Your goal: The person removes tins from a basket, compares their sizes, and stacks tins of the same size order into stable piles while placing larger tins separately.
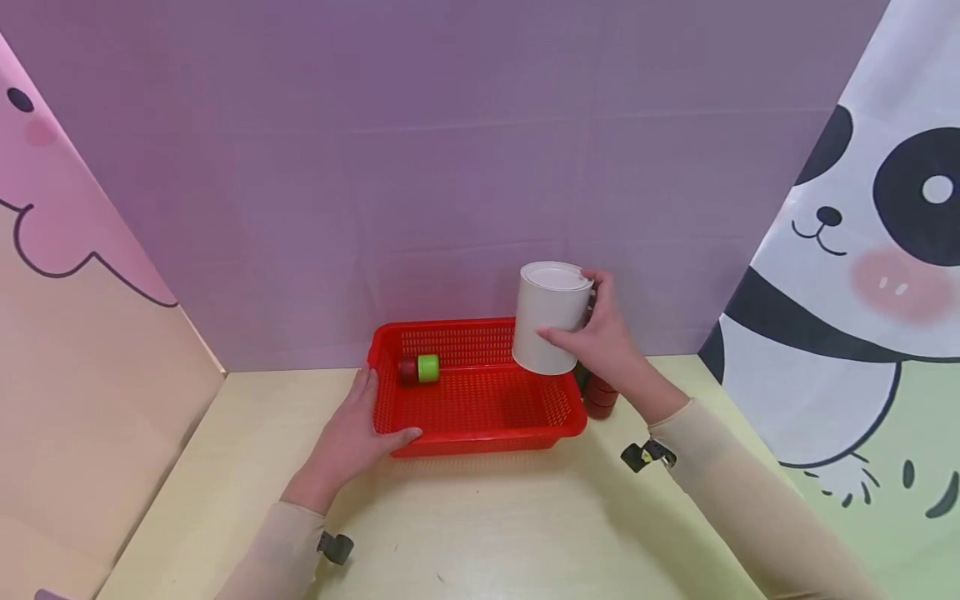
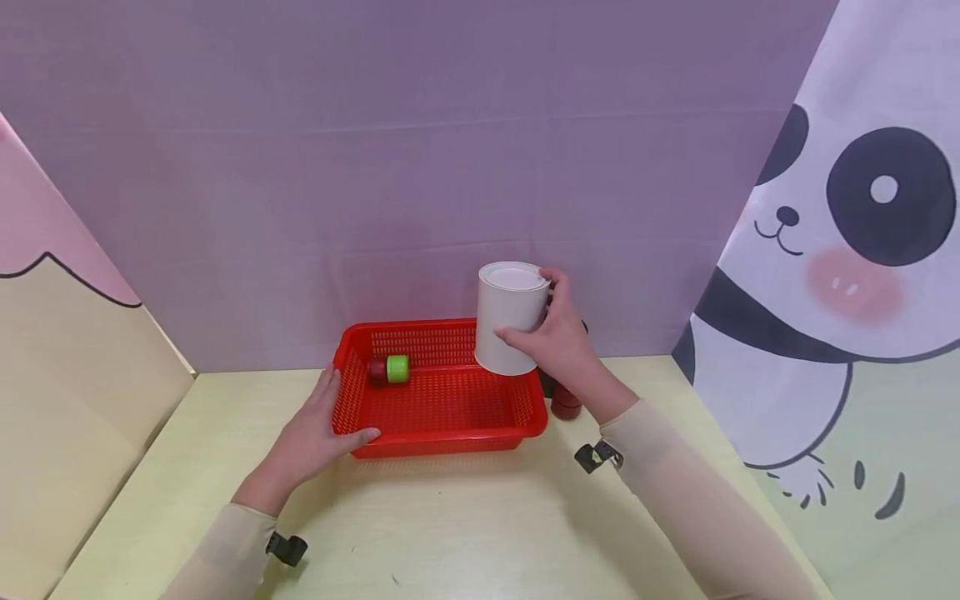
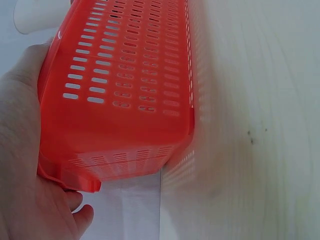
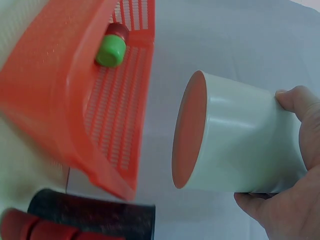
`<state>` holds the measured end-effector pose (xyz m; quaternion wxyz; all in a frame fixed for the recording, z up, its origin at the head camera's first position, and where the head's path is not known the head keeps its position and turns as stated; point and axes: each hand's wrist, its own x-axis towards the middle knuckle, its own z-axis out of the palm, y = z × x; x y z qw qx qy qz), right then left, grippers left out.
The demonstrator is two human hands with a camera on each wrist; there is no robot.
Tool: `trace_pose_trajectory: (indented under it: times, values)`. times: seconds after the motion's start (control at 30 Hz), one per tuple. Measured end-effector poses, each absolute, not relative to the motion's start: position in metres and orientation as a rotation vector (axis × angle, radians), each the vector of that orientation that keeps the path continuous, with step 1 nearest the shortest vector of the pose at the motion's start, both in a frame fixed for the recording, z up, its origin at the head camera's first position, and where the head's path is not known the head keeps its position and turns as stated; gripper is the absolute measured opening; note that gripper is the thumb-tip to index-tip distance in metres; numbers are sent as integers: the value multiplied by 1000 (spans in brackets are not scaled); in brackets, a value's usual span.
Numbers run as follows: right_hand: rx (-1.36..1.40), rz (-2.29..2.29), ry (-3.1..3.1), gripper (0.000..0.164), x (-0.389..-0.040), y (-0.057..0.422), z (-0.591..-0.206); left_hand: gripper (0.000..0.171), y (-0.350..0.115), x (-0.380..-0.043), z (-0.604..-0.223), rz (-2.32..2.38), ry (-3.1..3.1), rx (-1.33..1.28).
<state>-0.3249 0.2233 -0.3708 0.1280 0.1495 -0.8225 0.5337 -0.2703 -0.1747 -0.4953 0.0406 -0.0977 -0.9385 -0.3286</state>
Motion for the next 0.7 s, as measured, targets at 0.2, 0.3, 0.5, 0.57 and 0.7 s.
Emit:
trace_pose_trajectory:
  times: [0.2,0.3,0.5,0.57,0.7]
  values:
    - [406,1577,-2348,107,-324,245,-362,137,-175,-270,-494,-891,-2887,-320]
    - [382,1527,-2342,107,-324,257,-359,136,-175,-271,-494,-806,-2899,-323]
    - [344,1426,-2320,109,-326,283,-357,134,-174,-270,-492,-706,-2923,-320]
    - [319,1395,-2315,110,-327,293,-357,133,-174,-269,-491,-692,-2930,-320]
    - [221,1359,-2311,112,-331,315,-355,132,-173,-269,-489,-662,-2941,-320]
